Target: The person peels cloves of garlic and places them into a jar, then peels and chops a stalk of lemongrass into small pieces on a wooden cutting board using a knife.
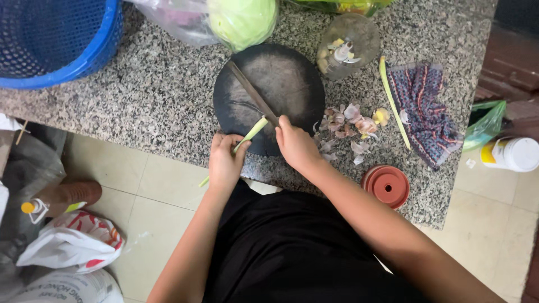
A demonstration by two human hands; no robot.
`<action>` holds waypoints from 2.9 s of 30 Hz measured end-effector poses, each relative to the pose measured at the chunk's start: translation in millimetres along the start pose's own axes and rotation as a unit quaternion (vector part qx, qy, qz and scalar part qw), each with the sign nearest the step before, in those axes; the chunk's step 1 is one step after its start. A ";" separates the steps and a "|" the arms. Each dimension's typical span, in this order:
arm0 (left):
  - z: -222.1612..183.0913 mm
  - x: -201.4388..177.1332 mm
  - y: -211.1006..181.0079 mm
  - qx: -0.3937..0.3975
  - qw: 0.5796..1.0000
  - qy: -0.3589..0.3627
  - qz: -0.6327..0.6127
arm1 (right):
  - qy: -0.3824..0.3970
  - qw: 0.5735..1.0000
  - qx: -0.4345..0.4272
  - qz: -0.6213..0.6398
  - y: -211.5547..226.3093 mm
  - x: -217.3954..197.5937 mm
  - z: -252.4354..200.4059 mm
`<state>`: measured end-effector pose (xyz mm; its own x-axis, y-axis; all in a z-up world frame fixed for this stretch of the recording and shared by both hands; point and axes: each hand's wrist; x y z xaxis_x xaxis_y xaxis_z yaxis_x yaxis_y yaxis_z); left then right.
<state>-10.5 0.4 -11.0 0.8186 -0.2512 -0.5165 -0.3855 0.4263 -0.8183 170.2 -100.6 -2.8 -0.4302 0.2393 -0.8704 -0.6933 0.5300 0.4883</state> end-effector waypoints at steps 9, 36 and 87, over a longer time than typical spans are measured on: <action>16.1 3.0 -5.4 -0.262 0.894 0.196 -0.305 | -0.122 0.985 0.115 0.030 -31.2 -49.6 -43.0; 39.6 46.2 -75.0 -0.355 0.801 0.279 -0.393 | -0.241 0.930 0.019 0.276 11.3 -100.9 -28.0; 55.0 35.0 -106.7 -0.287 0.835 0.328 -0.335 | -0.081 0.761 0.142 0.627 5.8 -120.5 -4.8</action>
<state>82.7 -6.1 72.1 0.5954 -0.7690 0.2327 -0.2305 -0.4409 -0.8675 215.2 -130.2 105.2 -0.5586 0.7868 0.2627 0.3673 -0.0493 0.9288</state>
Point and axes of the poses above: each hand's wrist, its own z-axis towards the middle knuckle, its own x-axis out of the palm, y = z × x, and after that the axes turned 9 degrees about -y, right-handed
